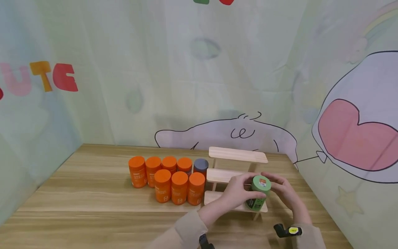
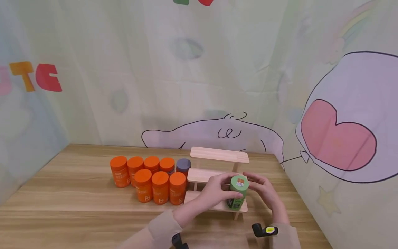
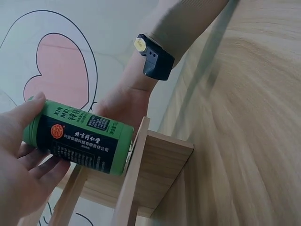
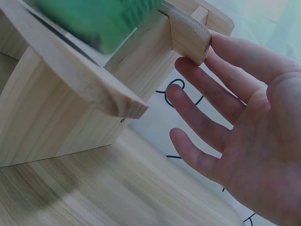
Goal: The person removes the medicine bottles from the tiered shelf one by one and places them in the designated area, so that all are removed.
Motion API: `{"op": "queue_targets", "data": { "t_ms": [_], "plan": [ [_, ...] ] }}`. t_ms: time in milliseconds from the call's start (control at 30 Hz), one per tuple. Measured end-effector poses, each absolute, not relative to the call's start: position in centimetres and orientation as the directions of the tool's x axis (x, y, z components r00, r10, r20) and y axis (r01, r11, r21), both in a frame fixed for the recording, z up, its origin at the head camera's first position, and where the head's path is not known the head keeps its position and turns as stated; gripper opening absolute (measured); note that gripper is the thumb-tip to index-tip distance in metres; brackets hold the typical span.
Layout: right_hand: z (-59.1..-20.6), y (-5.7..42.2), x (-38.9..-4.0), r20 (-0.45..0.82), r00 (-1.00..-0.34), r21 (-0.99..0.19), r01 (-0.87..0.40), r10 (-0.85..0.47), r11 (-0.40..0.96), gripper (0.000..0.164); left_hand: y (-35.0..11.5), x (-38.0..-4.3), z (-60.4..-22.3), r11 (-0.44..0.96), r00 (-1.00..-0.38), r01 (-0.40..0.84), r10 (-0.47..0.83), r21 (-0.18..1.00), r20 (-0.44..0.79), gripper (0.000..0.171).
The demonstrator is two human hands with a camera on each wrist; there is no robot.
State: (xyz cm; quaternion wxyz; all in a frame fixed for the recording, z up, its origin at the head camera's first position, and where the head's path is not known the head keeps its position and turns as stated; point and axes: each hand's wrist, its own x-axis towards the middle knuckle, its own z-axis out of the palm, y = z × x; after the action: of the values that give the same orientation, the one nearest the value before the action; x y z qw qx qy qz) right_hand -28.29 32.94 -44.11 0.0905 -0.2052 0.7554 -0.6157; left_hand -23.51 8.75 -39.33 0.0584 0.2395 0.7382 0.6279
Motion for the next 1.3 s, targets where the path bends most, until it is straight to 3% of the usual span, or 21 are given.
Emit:
{"op": "queue_targets", "data": {
  "t_ms": [433, 700, 1300],
  "plan": [
    [-44.1, 32.5, -28.3, 0.120, -0.907, -0.977, -0.180, -0.404, 0.115, 0.041, 3.4, -23.4, -36.0, 0.024, -0.893, 0.287, 0.367, 0.957, 0.259, 0.054],
    [-44.2, 32.6, -28.3, 0.147, -0.903, -0.973, -0.205, -0.404, 0.103, 0.040, -0.9, -23.9, -34.4, 0.053, -0.915, 0.332, 0.260, 0.942, 0.308, 0.055],
    [-44.2, 32.8, -28.3, 0.161, -0.899, -0.972, -0.216, -0.408, 0.092, 0.039, -11.6, -24.4, -32.1, 0.118, -0.956, 0.290, 0.078, 0.950, 0.282, 0.057]
  ]
}}
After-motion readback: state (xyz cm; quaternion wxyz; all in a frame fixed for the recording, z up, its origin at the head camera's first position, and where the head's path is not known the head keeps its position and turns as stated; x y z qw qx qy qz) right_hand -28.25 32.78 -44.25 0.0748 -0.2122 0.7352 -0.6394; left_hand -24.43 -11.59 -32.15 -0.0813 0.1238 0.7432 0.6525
